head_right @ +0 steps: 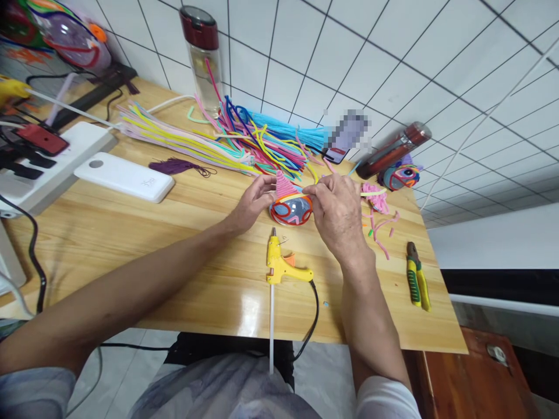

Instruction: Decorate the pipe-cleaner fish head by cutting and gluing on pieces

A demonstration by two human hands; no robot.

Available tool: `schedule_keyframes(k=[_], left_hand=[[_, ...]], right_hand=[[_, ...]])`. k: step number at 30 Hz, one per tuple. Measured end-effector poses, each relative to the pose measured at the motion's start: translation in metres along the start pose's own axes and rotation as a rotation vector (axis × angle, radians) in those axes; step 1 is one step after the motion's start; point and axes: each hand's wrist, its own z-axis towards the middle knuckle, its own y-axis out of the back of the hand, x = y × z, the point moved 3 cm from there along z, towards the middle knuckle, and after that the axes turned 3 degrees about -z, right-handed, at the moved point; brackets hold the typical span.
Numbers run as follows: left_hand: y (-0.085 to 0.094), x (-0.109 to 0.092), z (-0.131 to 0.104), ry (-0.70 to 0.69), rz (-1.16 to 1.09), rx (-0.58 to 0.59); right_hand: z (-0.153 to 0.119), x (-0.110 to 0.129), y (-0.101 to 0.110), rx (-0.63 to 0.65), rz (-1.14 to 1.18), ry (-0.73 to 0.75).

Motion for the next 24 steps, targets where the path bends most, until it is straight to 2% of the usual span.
schedule_keyframes(k=[9,24], left_hand=[[-0.0018,0.0011,0.0004,0.011,-0.028,0.006],[-0.0039,0.0037,0.0024,0.02,-0.021,0.001]], right_hand=[[-0.0017,0.0012,-0.002,-0.068,-0.022,0.043],[-0.0011,-0.0055,-0.0082,-0.016,0.001,0.071]])
